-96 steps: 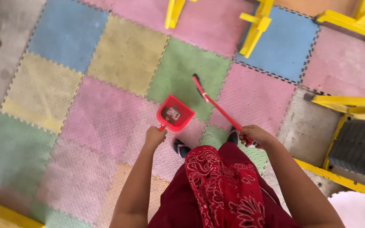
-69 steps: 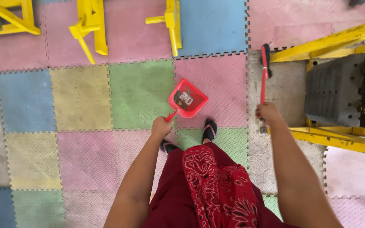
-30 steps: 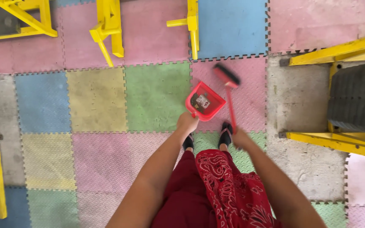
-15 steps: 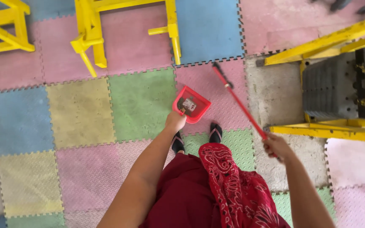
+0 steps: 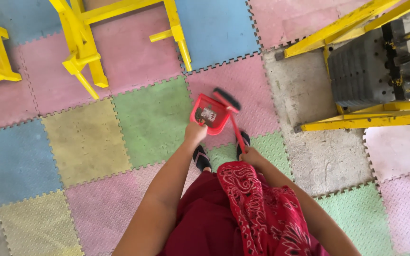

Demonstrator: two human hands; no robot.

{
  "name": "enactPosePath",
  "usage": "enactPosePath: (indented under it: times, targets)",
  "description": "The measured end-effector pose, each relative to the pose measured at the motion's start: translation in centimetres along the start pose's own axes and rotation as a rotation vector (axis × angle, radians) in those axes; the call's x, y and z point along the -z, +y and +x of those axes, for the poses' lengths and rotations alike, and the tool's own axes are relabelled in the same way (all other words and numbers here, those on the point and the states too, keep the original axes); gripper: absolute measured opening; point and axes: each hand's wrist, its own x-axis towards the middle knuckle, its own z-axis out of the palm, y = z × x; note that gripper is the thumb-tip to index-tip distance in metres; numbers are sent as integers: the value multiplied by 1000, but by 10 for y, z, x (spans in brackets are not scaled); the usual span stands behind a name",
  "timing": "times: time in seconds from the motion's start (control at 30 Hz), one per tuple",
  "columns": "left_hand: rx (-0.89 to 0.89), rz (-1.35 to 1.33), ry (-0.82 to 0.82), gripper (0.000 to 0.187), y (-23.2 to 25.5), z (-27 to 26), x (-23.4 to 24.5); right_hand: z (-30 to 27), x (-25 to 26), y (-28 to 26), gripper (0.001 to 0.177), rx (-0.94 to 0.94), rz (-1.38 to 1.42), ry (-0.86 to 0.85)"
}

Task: Sweeping the gym floor using a small broom and dustpan.

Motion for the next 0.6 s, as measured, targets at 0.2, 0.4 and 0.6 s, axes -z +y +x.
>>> enactPosePath:
  times: [0.2, 0.4, 0.6]
  targets:
    - [-51, -137, 33, 41, -14, -26, 24, -70, 35, -79, 33, -85, 392, -241]
    - [2, -307, -79, 56, -37, -52, 38, -158, 63, -140, 48, -197, 247, -77]
    - [-87, -176, -58, 47, -41, -47, 37, -165, 52, -84, 20, -131, 210, 71]
